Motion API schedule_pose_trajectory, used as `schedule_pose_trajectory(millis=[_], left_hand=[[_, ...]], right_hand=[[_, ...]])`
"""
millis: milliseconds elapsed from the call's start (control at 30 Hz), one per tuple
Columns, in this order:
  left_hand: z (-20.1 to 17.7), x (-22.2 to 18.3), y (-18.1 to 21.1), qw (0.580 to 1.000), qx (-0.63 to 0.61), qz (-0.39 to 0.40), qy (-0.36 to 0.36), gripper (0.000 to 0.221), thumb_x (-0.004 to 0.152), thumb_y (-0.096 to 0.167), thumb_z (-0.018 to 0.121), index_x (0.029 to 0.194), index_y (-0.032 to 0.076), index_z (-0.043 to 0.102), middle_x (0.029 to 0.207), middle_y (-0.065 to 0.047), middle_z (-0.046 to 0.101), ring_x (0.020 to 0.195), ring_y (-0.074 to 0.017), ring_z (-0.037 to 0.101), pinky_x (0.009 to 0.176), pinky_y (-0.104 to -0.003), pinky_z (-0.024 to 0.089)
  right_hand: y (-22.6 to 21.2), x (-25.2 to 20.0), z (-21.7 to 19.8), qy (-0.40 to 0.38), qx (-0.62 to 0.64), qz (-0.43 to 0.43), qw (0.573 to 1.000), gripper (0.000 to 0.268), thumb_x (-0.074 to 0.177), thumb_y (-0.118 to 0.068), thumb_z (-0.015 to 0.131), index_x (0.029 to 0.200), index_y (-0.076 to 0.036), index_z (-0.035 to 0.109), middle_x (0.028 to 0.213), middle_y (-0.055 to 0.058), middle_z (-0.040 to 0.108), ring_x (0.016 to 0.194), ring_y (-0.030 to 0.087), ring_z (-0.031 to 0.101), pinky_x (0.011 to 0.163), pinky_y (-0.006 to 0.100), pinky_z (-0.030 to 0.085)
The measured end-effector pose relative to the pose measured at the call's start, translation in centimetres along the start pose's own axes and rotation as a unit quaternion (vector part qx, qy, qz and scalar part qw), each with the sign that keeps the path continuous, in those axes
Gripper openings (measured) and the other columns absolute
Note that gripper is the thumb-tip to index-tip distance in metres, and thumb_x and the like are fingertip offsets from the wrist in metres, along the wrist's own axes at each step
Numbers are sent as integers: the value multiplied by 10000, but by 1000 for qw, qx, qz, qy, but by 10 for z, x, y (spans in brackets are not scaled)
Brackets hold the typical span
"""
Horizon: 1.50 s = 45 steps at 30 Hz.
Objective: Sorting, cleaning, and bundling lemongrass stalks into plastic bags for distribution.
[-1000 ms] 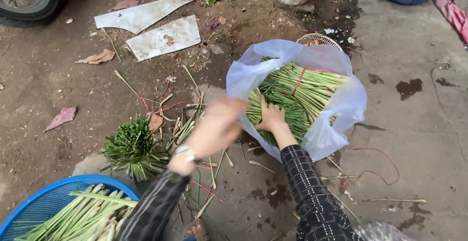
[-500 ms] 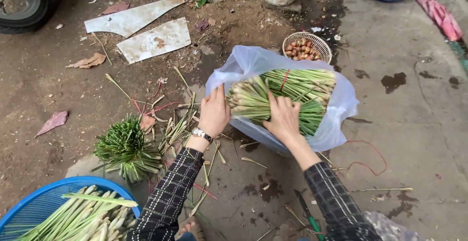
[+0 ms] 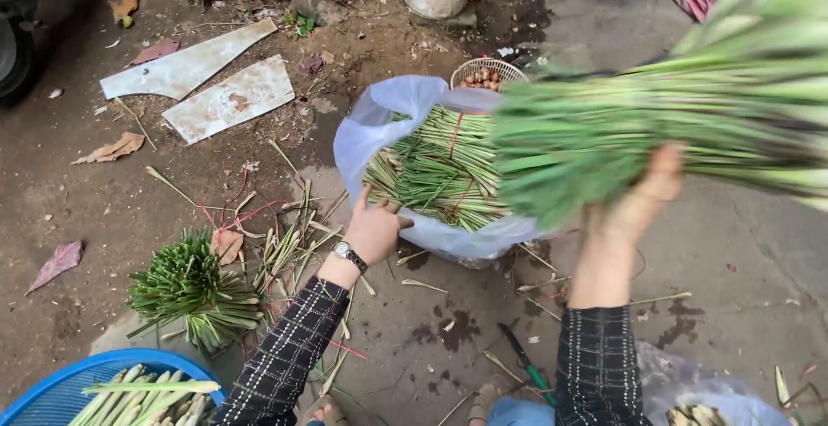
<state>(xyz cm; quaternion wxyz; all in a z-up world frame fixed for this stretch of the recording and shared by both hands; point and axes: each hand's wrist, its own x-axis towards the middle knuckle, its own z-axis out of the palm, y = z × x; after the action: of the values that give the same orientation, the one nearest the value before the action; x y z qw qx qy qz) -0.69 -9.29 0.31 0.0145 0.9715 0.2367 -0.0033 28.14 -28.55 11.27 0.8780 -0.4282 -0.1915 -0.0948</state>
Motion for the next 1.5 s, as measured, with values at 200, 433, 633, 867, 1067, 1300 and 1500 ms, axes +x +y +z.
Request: schedule_pose_trajectory(millis=[200,433,633,867,1067,1300,1500], left_hand=[[-21,19,15,998,-23,34,39,292,778,415,809,1050,323,755,1143,36,703,1083,-219,698,1155,-542,331],[17,126,5,995,-4,61,84,316,820,134,679,1135,146,664,1072,-86,711,1027,-311,685,915,-470,513],[48,243,35,995,52,75,34,662,974,186,615,1562,84,330,1557,-188,438,1472,-359,373,1207,-515,256],[37,301,53,994,89,64,-18,1641,475,680,921,1648,162,-102,1666,-217,188,1484,-382,303,1203,-470,245],[33,292,45,993,50,110,1,1525,502,660,915,1646,231,2,1339,-78,468,1201,-269,428,1014,-457,293],[67,272,47,985,55,129,98,1137,487,533,931,1406,157,376,1219,-70,472,1138,-255,423,953,-474,333],[-19,177,19,987,26,130,87,606,644,509,774,1171,233,658,1390,-32,424,1213,-229,399,940,-399,346]], right_hand=[[-34,71,-109,191,233,187,935,582,999,-392,582,1404,7,458,1381,288,521,1177,386,552,1008,562,422],[52,33,-209,426,419,310,740,460,991,-343,460,1332,-46,540,1270,234,561,1132,373,534,901,538,415],[118,21,-251,554,364,320,676,614,946,-423,421,1442,-60,420,1480,222,368,1318,533,401,969,845,307],[104,41,-168,514,379,351,685,686,1004,-522,274,1565,-128,273,1548,227,255,1355,590,371,1000,942,257],[73,58,-105,373,364,356,776,888,914,-684,139,1604,-180,-101,1670,138,143,1476,381,376,1132,800,254],[3,-20,63,-279,-59,101,953,427,1035,-295,544,1392,-61,535,1280,204,646,1171,304,656,985,451,563],[97,-38,72,-518,-443,61,729,363,882,-117,613,1235,-103,696,1086,136,726,1081,342,689,951,488,528]])
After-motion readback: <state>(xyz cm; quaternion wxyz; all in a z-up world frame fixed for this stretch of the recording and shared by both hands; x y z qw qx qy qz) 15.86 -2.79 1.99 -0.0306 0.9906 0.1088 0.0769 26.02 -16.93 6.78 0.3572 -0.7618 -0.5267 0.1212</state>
